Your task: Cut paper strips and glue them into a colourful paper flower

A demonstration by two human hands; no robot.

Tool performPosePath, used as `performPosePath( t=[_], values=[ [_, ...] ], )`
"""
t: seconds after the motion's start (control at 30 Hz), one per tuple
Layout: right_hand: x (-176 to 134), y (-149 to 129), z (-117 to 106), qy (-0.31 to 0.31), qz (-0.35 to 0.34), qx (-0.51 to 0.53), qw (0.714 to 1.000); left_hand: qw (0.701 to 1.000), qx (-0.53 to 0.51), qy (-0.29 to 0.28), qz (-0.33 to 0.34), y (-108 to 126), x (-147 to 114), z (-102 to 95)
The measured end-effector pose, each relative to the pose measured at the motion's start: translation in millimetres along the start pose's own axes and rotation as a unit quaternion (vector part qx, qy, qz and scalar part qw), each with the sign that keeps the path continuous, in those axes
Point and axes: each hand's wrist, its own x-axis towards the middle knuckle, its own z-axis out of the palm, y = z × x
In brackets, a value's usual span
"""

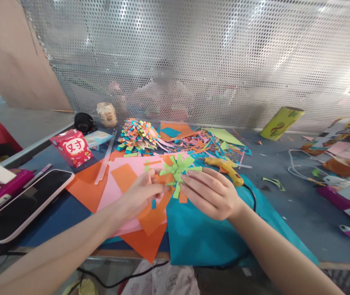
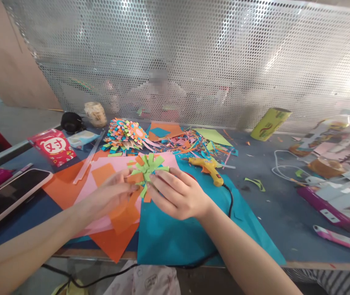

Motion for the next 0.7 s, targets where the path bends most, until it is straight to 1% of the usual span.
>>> performPosePath(
  t=[0.1, 0.23, 0.4, 0.5, 0.63, 0.7],
  values=[
    [2.0, 0.5, -1.1, -0.003, -0.017, -0.018, 1.0, 0.997, -0.055, -0.038, -0.048, -0.5, 0.7, 0.6],
    [3.5, 0.3, -0.7, 0.0, -0.023, -0.027, 0.999, 0.994, -0.081, -0.051, -0.048, -1.9, 0.7, 0.0],
    [2.0, -2.2, 2.2, 0.024, -0.016, -0.016, 0.999, 0.994, -0.081, -0.05, -0.056, -1.0, 1.1, -0.6],
    [1.8, -3.1, 2.8, 0.025, -0.016, -0.012, 1.0, 0.993, -0.084, -0.057, -0.061, -0.8, 1.3, -0.4],
    [3.2, -2.8, 2.6, 0.025, -0.017, -0.012, 0.999, 0.994, -0.077, -0.044, -0.061, -1.0, 0.8, -0.3],
    [4.1, -2.6, 2.6, 0.029, -0.022, -0.008, 0.999, 0.994, -0.078, -0.047, -0.063, 0.2, 0.2, 0.1]
  ],
)
